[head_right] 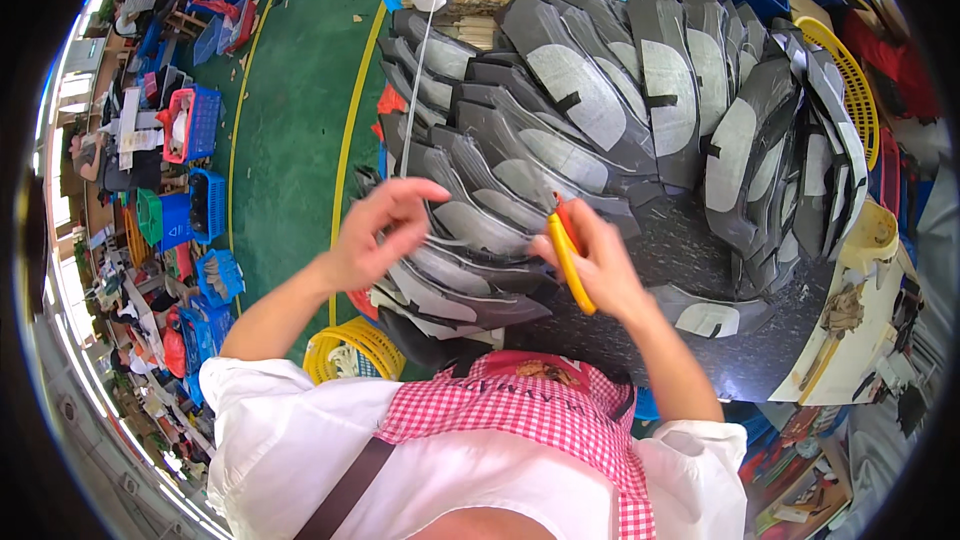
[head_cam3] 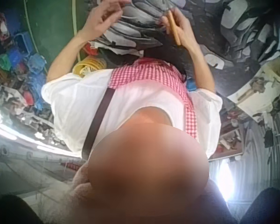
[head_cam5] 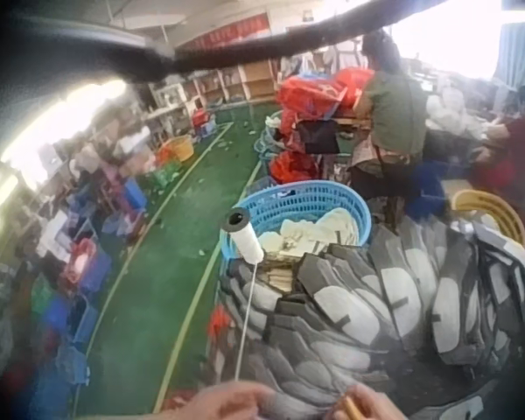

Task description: Applying glue marking and trimming excess thread/material from shoe components using scissors and a hammer.

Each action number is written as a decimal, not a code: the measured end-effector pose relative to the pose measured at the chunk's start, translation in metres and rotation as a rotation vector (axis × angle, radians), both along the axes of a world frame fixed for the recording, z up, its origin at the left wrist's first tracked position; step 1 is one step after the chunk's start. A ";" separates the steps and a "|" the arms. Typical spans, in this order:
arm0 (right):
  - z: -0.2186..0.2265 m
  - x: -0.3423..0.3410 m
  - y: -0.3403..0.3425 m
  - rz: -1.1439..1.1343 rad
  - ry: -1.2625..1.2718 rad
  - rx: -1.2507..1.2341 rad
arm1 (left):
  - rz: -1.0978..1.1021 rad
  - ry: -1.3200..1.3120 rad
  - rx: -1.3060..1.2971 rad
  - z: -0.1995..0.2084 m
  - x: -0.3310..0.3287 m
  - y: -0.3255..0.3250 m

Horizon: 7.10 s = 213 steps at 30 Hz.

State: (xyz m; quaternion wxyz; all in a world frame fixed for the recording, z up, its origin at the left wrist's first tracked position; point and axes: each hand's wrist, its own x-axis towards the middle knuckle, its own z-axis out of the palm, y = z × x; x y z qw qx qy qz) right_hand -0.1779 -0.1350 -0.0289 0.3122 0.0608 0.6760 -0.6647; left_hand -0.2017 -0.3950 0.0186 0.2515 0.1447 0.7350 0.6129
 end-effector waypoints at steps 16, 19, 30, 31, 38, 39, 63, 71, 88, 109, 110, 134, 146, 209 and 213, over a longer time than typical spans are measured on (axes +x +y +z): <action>-0.003 0.044 -0.036 0.100 0.560 0.462 | -0.039 0.395 -0.230 0.002 -0.013 -0.016; -0.013 0.072 -0.054 0.083 0.874 0.613 | -0.031 0.592 -0.458 -0.006 0.013 -0.043; 0.052 0.034 -0.073 0.079 0.345 -0.185 | 0.722 0.527 -0.219 -0.034 0.058 -0.079; 0.068 0.025 -0.070 -0.020 0.308 -0.404 | 0.770 0.465 -0.149 -0.034 0.056 -0.080; 0.110 -0.025 0.043 -0.414 0.870 -0.158 | 0.603 0.537 -0.318 -0.033 0.050 -0.075; 0.115 -0.028 0.064 -0.458 0.797 -0.069 | 0.614 0.536 -0.329 -0.030 0.049 -0.071; 0.026 0.055 -0.035 -0.477 0.154 -0.217 | -0.119 0.992 -0.381 -0.026 -0.022 0.018; -0.048 0.088 -0.001 -0.374 0.084 -0.120 | -0.351 0.351 -0.462 -0.008 0.051 -0.030; -0.076 0.051 0.012 -0.036 0.715 0.840 | -0.371 0.917 -0.881 -0.067 -0.009 -0.039; 0.014 0.007 -0.042 0.422 0.841 0.816 | 0.208 0.237 -0.297 -0.040 0.016 -0.063; 0.015 0.008 -0.044 0.434 0.906 0.852 | 0.218 0.235 -0.275 -0.041 0.015 -0.061; -0.030 0.001 -0.052 0.057 0.729 0.544 | 0.196 0.585 -0.647 -0.076 0.052 -0.070; 0.005 0.056 -0.061 0.125 0.746 0.579 | -0.037 0.655 -0.776 -0.116 0.039 -0.066; -0.030 0.027 -0.014 -0.266 0.220 0.095 | 0.229 -0.005 -0.307 -0.034 0.082 -0.079; -0.045 0.005 -0.035 -0.127 0.465 0.398 | 0.474 -0.023 -0.322 -0.059 0.075 -0.080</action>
